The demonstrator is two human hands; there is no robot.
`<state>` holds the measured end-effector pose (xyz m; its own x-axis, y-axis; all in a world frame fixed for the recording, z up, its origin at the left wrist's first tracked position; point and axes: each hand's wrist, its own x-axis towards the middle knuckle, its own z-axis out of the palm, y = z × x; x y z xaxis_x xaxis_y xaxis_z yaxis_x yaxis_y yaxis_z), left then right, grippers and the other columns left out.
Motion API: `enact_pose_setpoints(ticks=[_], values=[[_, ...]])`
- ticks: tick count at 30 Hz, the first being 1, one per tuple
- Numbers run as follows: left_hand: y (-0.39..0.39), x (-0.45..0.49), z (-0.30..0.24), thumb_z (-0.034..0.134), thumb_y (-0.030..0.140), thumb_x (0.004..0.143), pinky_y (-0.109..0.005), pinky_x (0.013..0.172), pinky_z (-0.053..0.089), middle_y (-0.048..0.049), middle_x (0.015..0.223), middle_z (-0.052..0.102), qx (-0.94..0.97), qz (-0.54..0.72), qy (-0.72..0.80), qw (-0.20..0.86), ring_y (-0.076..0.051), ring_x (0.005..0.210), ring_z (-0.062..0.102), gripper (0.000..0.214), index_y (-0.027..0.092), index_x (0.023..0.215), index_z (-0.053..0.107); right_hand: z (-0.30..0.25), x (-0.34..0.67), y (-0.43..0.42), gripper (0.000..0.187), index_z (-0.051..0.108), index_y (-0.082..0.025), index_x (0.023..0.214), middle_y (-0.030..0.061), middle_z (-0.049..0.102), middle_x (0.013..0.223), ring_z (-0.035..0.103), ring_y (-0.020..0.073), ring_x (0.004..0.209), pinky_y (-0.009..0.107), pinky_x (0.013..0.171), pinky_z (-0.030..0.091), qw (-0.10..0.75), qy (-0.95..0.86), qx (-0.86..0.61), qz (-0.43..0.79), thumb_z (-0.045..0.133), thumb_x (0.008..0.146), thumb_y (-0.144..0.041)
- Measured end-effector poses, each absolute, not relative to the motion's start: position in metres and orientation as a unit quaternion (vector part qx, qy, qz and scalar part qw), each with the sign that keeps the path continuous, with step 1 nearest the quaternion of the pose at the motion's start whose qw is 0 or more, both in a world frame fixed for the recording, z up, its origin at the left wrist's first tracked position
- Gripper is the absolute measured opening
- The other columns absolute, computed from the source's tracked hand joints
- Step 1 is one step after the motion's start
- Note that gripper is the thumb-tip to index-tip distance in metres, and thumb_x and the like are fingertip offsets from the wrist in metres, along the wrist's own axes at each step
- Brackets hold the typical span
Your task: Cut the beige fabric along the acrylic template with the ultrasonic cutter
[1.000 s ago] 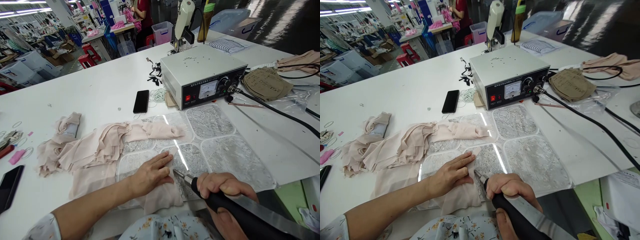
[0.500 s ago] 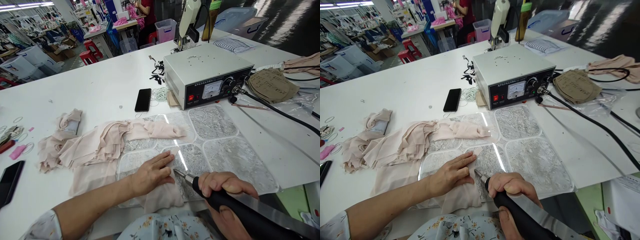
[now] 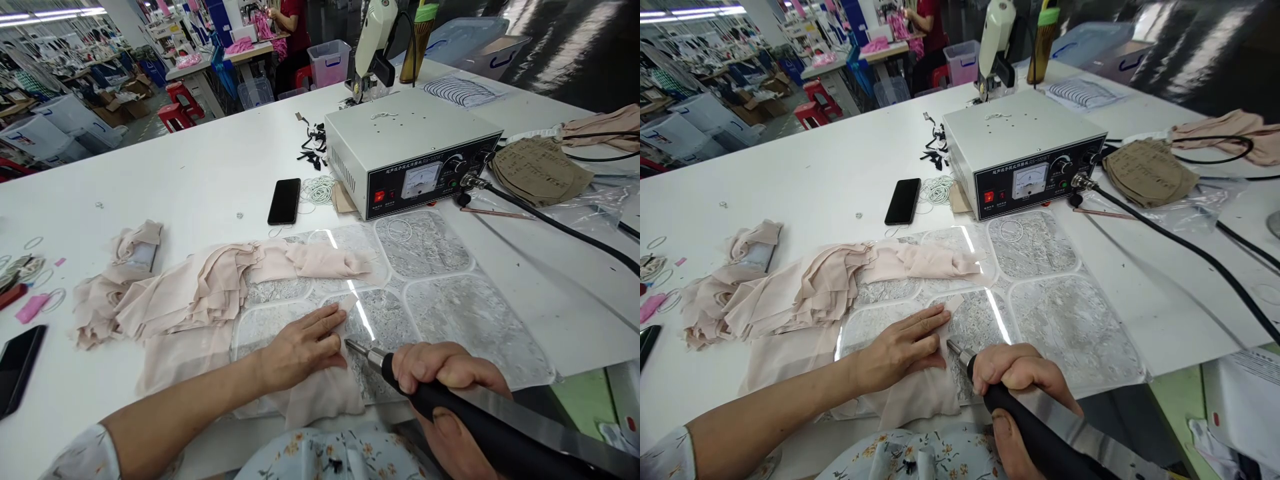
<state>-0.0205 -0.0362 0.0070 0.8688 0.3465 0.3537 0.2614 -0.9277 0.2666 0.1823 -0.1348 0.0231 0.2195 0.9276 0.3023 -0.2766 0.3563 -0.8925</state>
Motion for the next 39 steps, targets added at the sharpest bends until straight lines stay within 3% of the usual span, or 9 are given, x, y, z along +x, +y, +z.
enact_pose_setpoints(ticks=[10, 15, 26, 35, 39], values=[[-0.0354, -0.022, 0.0056, 0.056, 0.034, 0.093, -0.04, 0.108, 0.045, -0.0234, 0.127, 0.058, 0.96, 0.208, 0.154, 0.104, -0.028, 0.132, 0.045, 0.028, 0.014, 0.075, 0.048, 0.0202, 0.1824, -0.1332, 0.013, 0.049, -0.024, 0.094, 0.0023, 0.05, 0.084, 0.054, 0.0165, 0.074, 0.041, 0.069, 0.05, 0.698, -0.458, -0.341, 0.432, 0.049, 0.087, -0.013], [-0.0357, -0.0234, 0.0021, 0.06, 0.036, 0.091, -0.039, 0.109, 0.045, -0.0202, 0.13, 0.056, 0.963, 0.201, 0.159, 0.079, -0.028, 0.134, 0.042, 0.029, 0.014, 0.074, 0.05, 0.0194, 0.1839, -0.1324, 0.011, 0.051, -0.025, 0.093, 0.0017, 0.053, 0.082, 0.056, 0.0167, 0.072, 0.04, 0.067, 0.051, 0.697, -0.457, -0.348, 0.43, 0.052, 0.087, -0.016], [-0.0367, -0.0272, 0.0007, 0.058, 0.043, 0.091, -0.048, 0.115, 0.034, -0.0125, 0.136, 0.054, 0.97, 0.16, 0.181, 0.035, -0.028, 0.138, 0.035, 0.032, 0.015, 0.075, 0.054, 0.0176, 0.1864, -0.1313, 0.012, 0.052, -0.03, 0.098, 0.0011, 0.054, 0.079, 0.053, 0.0164, 0.068, 0.041, 0.067, 0.053, 0.696, -0.445, -0.372, 0.423, 0.053, 0.088, -0.023], [-0.0366, -0.025, 0.0028, 0.056, 0.044, 0.092, -0.052, 0.113, 0.035, -0.0119, 0.133, 0.057, 0.971, 0.154, 0.18, 0.024, -0.03, 0.136, 0.039, 0.031, 0.013, 0.094, 0.057, 0.0211, 0.1829, -0.127, 0.018, 0.05, -0.027, 0.103, 0.0017, 0.05, 0.084, 0.052, 0.0153, 0.072, 0.039, 0.07, 0.051, 0.701, -0.457, -0.34, 0.429, 0.048, 0.089, -0.017], [-0.0366, -0.0262, 0.0013, 0.055, 0.043, 0.092, -0.051, 0.113, 0.035, -0.0126, 0.134, 0.056, 0.971, 0.159, 0.178, 0.029, -0.03, 0.135, 0.039, 0.031, 0.013, 0.09, 0.057, 0.0189, 0.1841, -0.1281, 0.017, 0.05, -0.027, 0.103, 0.0022, 0.05, 0.084, 0.052, 0.0163, 0.073, 0.041, 0.07, 0.05, 0.696, -0.455, -0.345, 0.435, 0.049, 0.089, -0.018]])
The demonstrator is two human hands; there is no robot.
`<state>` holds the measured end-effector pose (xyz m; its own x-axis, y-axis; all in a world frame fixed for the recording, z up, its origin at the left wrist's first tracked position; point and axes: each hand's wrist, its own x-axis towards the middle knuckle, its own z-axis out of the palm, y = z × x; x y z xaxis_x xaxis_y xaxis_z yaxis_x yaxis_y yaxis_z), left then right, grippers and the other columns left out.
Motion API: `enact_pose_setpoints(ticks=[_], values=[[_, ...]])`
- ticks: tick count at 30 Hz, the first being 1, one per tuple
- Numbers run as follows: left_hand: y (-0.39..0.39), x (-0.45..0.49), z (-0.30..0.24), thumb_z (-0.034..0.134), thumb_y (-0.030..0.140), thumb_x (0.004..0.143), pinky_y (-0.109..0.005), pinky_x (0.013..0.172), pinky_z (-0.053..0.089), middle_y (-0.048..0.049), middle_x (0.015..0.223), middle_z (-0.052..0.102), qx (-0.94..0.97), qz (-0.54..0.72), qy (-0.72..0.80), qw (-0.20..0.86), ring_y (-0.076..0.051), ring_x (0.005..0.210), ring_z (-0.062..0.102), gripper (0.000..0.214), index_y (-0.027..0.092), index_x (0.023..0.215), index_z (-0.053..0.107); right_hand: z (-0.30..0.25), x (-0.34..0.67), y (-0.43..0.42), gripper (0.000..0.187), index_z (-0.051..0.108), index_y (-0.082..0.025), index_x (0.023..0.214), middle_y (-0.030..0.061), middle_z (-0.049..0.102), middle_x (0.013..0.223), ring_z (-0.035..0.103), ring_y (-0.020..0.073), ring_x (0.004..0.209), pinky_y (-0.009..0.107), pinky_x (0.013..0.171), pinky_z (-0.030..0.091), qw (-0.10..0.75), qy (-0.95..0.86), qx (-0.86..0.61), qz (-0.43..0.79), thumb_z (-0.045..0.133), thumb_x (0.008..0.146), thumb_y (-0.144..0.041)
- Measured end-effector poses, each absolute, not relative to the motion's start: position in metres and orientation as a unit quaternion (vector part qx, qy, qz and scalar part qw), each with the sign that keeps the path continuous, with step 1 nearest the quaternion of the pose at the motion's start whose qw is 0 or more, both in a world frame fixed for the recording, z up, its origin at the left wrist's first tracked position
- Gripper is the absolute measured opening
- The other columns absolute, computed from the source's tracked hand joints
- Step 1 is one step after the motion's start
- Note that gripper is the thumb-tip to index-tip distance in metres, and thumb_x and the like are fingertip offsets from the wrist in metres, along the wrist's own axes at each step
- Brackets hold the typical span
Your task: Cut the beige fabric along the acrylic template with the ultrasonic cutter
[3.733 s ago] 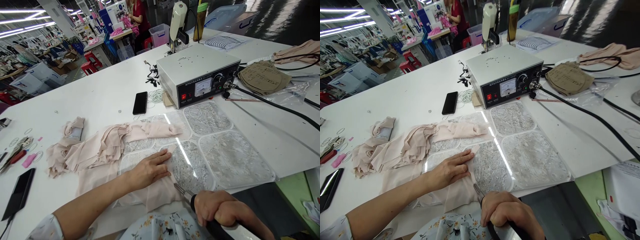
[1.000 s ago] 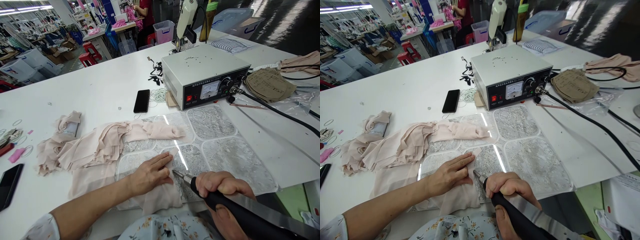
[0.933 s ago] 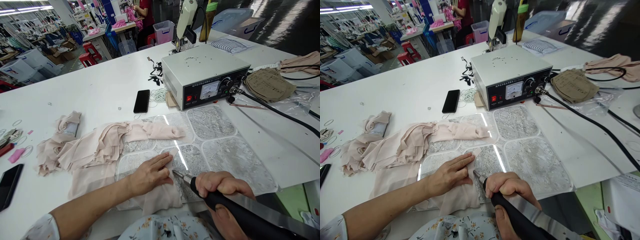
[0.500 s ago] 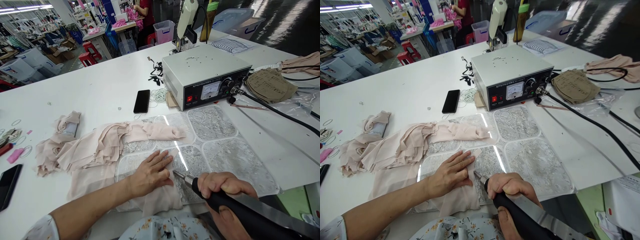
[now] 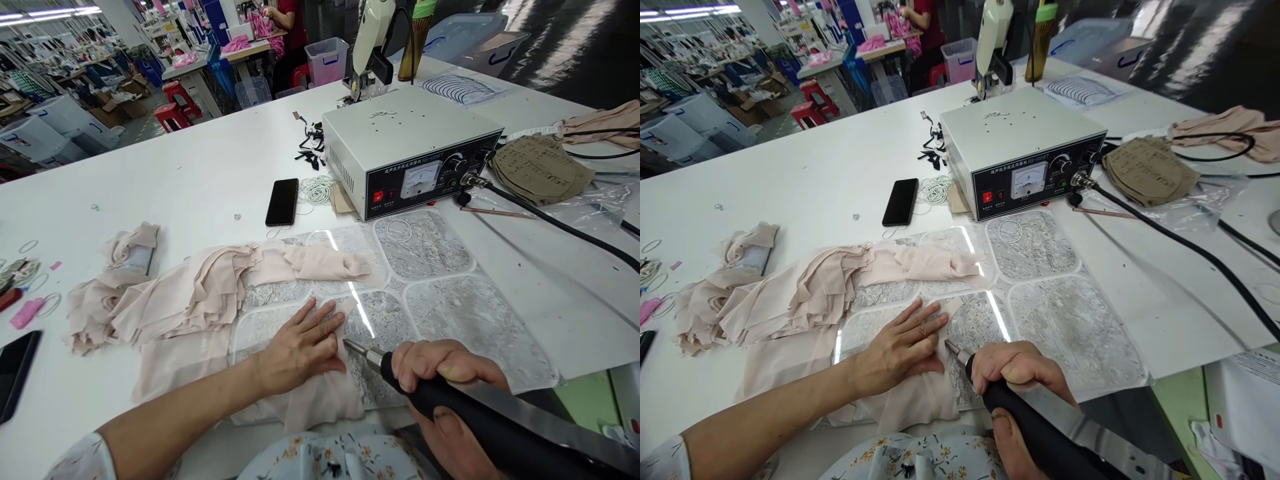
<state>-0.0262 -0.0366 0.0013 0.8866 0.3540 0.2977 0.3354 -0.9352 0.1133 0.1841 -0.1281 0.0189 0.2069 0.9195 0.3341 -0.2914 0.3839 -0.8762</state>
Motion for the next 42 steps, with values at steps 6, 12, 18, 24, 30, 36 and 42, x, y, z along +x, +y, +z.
enact_pose_setpoints(ticks=[6, 12, 18, 24, 30, 36, 42], values=[[-0.036, -0.027, 0.0, 0.057, 0.042, 0.091, -0.049, 0.116, 0.031, -0.0143, 0.136, 0.054, 0.971, 0.154, 0.176, 0.043, -0.028, 0.137, 0.036, 0.03, 0.014, 0.081, 0.055, 0.015, 0.185, -0.129, 0.02, 0.049, -0.027, 0.105, 0.003, 0.05, 0.085, 0.051, 0.0166, 0.074, 0.041, 0.069, 0.05, 0.701, -0.467, -0.335, 0.423, 0.048, 0.088, -0.016], [-0.036, -0.027, 0.0, 0.06, 0.041, 0.09, -0.049, 0.116, 0.03, -0.0143, 0.136, 0.054, 0.972, 0.149, 0.177, 0.039, -0.028, 0.139, 0.033, 0.028, 0.014, 0.086, 0.056, 0.017, 0.185, -0.129, 0.018, 0.051, -0.027, 0.104, 0.0027, 0.051, 0.083, 0.052, 0.0169, 0.073, 0.041, 0.069, 0.05, 0.699, -0.467, -0.347, 0.416, 0.049, 0.088, -0.018], [-0.036, -0.028, 0.001, 0.058, 0.042, 0.091, -0.049, 0.115, 0.033, -0.014, 0.135, 0.054, 0.972, 0.152, 0.176, 0.034, -0.029, 0.137, 0.037, 0.029, 0.014, 0.084, 0.056, 0.02, 0.183, -0.127, 0.019, 0.051, -0.027, 0.104, 0.0026, 0.052, 0.084, 0.052, 0.0162, 0.072, 0.04, 0.068, 0.051, 0.699, -0.466, -0.344, 0.42, 0.049, 0.088, -0.017], [-0.035, -0.028, 0.002, 0.058, 0.043, 0.09, -0.05, 0.115, 0.033, -0.0146, 0.135, 0.055, 0.974, 0.145, 0.174, 0.026, -0.029, 0.137, 0.036, 0.03, 0.014, 0.086, 0.056, 0.025, 0.182, -0.123, 0.015, 0.05, -0.027, 0.101, 0.0023, 0.051, 0.081, 0.053, 0.0163, 0.069, 0.039, 0.065, 0.052, 0.702, -0.466, -0.345, 0.414, 0.047, 0.089, -0.018], [-0.033, -0.028, 0.003, 0.056, 0.045, 0.091, -0.049, 0.113, 0.036, -0.0141, 0.134, 0.056, 0.973, 0.149, 0.174, 0.026, -0.029, 0.136, 0.039, 0.031, 0.014, 0.083, 0.056, 0.019, 0.185, -0.127, 0.013, 0.052, -0.028, 0.099, 0.0021, 0.052, 0.08, 0.054, 0.0166, 0.069, 0.039, 0.066, 0.053, 0.695, -0.454, -0.363, 0.423, 0.053, 0.087, -0.023], [-0.03, -0.025, 0.005, 0.055, 0.044, 0.092, -0.048, 0.112, 0.037, -0.0134, 0.137, 0.053, 0.975, 0.152, 0.16, 0.03, -0.031, 0.136, 0.038, 0.033, 0.015, 0.076, 0.055, 0.019, 0.186, -0.127, 0.012, 0.052, -0.029, 0.096, 0.0018, 0.054, 0.08, 0.055, 0.0178, 0.069, 0.041, 0.067, 0.053, 0.694, -0.445, -0.367, 0.432, 0.057, 0.085, -0.025], [-0.028, -0.026, 0.006, 0.057, 0.046, 0.091, -0.049, 0.114, 0.034, -0.0115, 0.136, 0.054, 0.976, 0.144, 0.161, 0.027, -0.03, 0.138, 0.035, 0.034, 0.016, 0.076, 0.056, 0.02, 0.186, -0.126, 0.013, 0.052, -0.03, 0.097, 0.0021, 0.053, 0.08, 0.056, 0.0181, 0.071, 0.04, 0.066, 0.053, 0.695, -0.447, -0.367, 0.427, 0.054, 0.086, -0.023]])
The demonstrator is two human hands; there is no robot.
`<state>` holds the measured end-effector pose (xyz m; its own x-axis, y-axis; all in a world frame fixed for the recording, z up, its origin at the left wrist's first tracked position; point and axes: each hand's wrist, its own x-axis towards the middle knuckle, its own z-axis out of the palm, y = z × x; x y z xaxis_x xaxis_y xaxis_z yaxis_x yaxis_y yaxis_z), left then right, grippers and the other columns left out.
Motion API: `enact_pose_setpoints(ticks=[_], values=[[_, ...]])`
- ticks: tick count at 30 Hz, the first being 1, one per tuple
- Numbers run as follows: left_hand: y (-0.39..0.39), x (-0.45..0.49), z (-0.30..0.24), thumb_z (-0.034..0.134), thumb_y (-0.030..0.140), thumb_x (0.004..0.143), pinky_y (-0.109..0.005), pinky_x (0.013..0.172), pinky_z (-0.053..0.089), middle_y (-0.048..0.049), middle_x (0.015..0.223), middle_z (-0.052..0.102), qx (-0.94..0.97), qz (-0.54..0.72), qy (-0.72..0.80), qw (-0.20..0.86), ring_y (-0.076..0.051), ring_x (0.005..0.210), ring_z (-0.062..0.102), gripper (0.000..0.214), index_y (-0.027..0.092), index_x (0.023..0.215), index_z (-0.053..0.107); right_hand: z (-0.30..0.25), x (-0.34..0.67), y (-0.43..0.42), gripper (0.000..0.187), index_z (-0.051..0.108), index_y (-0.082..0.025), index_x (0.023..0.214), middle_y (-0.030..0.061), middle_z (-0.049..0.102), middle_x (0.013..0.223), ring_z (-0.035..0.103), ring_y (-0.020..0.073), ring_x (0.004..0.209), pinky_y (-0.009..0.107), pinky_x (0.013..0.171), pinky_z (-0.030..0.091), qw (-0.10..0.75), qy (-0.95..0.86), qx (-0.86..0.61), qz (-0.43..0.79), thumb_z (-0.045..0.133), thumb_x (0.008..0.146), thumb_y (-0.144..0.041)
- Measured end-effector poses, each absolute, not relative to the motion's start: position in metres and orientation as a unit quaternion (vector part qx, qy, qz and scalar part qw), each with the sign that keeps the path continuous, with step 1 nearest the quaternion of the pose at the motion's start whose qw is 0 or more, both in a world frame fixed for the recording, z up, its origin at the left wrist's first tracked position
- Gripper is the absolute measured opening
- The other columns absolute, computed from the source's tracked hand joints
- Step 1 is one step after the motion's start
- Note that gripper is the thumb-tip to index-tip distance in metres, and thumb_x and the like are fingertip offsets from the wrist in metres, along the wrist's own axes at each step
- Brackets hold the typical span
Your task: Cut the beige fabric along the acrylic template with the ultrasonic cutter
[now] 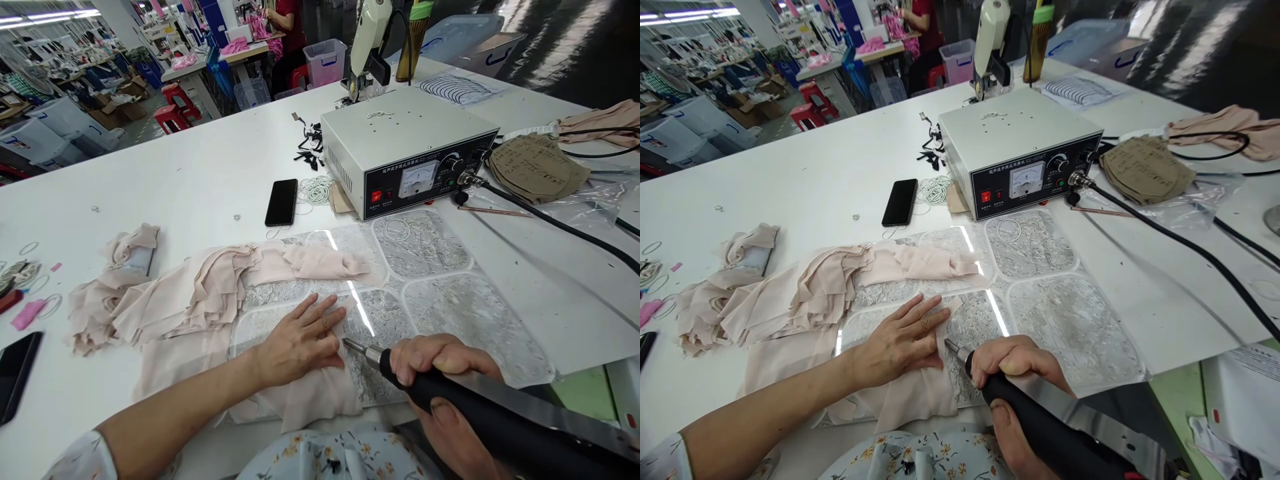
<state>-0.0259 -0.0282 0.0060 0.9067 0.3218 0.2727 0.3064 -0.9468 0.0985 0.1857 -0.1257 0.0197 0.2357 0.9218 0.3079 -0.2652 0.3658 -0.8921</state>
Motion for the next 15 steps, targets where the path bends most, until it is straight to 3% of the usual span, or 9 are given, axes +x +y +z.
enact_pose_setpoints(ticks=[15], values=[[-0.0257, -0.0301, 0.005, 0.057, 0.049, 0.089, -0.053, 0.113, 0.034, -0.0097, 0.143, 0.047, 0.978, 0.119, 0.167, 0.035, -0.034, 0.142, 0.024, 0.034, 0.016, 0.08, 0.055, 0.0219, 0.1861, -0.1264, 0.015, 0.053, -0.028, 0.096, 0.0023, 0.056, 0.081, 0.056, 0.0188, 0.071, 0.042, 0.068, 0.053, 0.696, -0.434, -0.364, 0.441, 0.058, 0.083, -0.023]])
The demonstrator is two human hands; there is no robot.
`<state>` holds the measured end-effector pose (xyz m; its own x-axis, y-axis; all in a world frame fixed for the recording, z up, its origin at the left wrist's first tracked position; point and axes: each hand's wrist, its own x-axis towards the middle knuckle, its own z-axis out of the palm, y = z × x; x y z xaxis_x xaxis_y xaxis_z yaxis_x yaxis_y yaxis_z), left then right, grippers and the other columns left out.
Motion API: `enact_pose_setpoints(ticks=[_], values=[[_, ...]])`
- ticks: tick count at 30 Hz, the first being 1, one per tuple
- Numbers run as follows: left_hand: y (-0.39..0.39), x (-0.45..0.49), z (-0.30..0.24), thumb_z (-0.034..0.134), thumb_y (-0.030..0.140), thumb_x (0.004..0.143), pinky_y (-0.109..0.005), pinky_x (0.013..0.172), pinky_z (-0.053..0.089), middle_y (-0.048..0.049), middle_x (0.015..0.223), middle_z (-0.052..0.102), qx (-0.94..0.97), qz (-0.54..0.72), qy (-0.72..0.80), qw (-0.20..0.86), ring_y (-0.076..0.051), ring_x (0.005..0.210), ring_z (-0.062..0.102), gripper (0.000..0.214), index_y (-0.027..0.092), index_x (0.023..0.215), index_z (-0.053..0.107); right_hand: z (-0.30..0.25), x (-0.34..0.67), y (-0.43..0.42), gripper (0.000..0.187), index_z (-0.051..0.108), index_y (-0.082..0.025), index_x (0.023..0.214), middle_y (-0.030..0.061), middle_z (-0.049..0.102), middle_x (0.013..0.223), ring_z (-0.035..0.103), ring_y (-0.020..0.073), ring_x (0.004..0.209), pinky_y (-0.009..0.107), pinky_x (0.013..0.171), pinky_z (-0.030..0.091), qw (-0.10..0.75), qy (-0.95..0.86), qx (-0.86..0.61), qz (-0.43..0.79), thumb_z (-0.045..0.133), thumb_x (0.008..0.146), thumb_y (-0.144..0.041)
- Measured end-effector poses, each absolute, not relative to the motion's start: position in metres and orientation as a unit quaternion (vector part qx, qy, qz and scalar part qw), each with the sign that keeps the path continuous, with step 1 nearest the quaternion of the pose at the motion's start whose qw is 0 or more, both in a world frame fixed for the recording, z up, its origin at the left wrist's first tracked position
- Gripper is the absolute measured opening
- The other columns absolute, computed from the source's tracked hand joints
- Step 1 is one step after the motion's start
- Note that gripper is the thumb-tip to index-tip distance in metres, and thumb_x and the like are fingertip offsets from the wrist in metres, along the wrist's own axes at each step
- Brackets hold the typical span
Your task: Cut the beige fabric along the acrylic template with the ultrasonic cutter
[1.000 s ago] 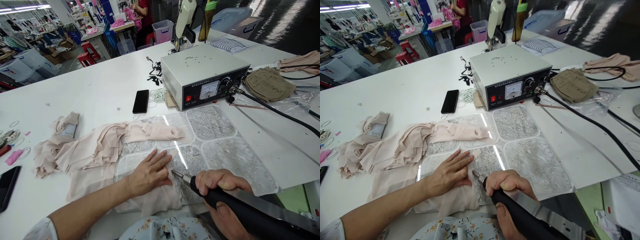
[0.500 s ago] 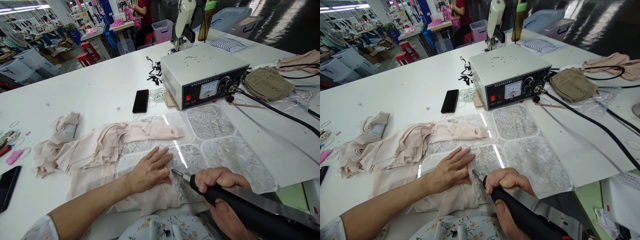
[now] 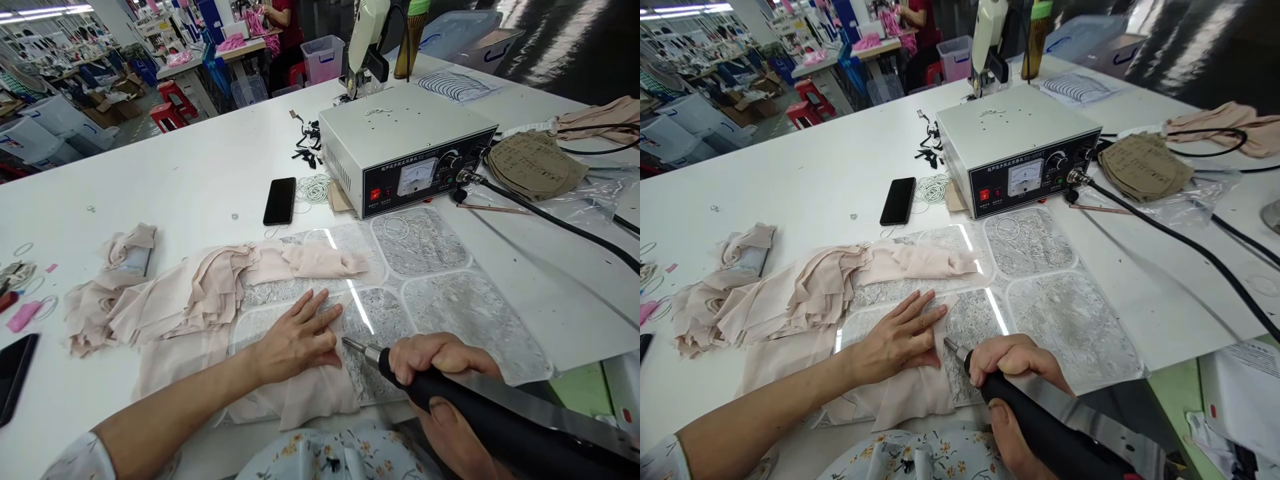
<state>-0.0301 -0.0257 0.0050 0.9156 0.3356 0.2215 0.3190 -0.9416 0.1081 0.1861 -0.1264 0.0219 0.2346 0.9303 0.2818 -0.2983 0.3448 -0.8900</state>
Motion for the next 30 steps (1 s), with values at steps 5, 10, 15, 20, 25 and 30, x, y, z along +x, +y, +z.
enact_pose_setpoints(ticks=[5, 10, 15, 20, 25, 30], values=[[-0.0243, -0.0296, 0.006, 0.056, 0.049, 0.089, -0.053, 0.114, 0.033, -0.0101, 0.144, 0.045, 0.979, 0.117, 0.162, 0.046, -0.034, 0.142, 0.022, 0.035, 0.016, 0.079, 0.055, 0.0218, 0.1876, -0.1269, 0.015, 0.054, -0.028, 0.097, 0.0023, 0.055, 0.081, 0.056, 0.0187, 0.073, 0.043, 0.07, 0.052, 0.69, -0.435, -0.366, 0.448, 0.057, 0.083, -0.022], [-0.0237, -0.0296, 0.0044, 0.054, 0.05, 0.089, -0.051, 0.116, 0.029, -0.0104, 0.145, 0.044, 0.978, 0.111, 0.164, 0.059, -0.032, 0.142, 0.022, 0.036, 0.016, 0.078, 0.055, 0.0212, 0.1869, -0.1264, 0.016, 0.053, -0.028, 0.098, 0.0018, 0.055, 0.082, 0.055, 0.0179, 0.073, 0.042, 0.071, 0.053, 0.696, -0.436, -0.36, 0.443, 0.059, 0.083, -0.023], [-0.0235, -0.0304, 0.0009, 0.054, 0.05, 0.089, -0.049, 0.118, 0.027, -0.0108, 0.146, 0.042, 0.978, 0.105, 0.165, 0.076, -0.03, 0.143, 0.021, 0.036, 0.016, 0.079, 0.056, 0.0214, 0.186, -0.1253, 0.018, 0.053, -0.028, 0.1, 0.0018, 0.055, 0.083, 0.055, 0.0179, 0.074, 0.042, 0.07, 0.052, 0.695, -0.442, -0.357, 0.44, 0.059, 0.083, -0.024], [-0.0225, -0.0307, 0.0007, 0.055, 0.05, 0.089, -0.049, 0.118, 0.025, -0.0109, 0.146, 0.043, 0.976, 0.104, 0.166, 0.093, -0.029, 0.143, 0.02, 0.036, 0.016, 0.079, 0.057, 0.0199, 0.1859, -0.1249, 0.018, 0.053, -0.029, 0.099, 0.0017, 0.054, 0.081, 0.055, 0.0181, 0.073, 0.041, 0.068, 0.052, 0.693, -0.444, -0.362, 0.438, 0.058, 0.082, -0.025], [-0.0223, -0.0308, 0.0025, 0.055, 0.049, 0.089, -0.05, 0.118, 0.025, -0.0114, 0.146, 0.042, 0.976, 0.095, 0.166, 0.106, -0.029, 0.144, 0.019, 0.034, 0.016, 0.081, 0.057, 0.0187, 0.1853, -0.1248, 0.018, 0.053, -0.03, 0.098, 0.0011, 0.053, 0.08, 0.054, 0.0178, 0.071, 0.042, 0.069, 0.052, 0.693, -0.441, -0.367, 0.437, 0.06, 0.082, -0.026], [-0.0229, -0.0313, 0.0003, 0.057, 0.049, 0.088, -0.051, 0.118, 0.023, -0.0118, 0.147, 0.041, 0.975, 0.094, 0.168, 0.11, -0.03, 0.144, 0.018, 0.034, 0.016, 0.081, 0.058, 0.0204, 0.1851, -0.1258, 0.017, 0.052, -0.027, 0.1, 0.0012, 0.049, 0.084, 0.052, 0.016, 0.072, 0.041, 0.069, 0.05, 0.699, -0.449, -0.356, 0.427, 0.053, 0.085, -0.021]])
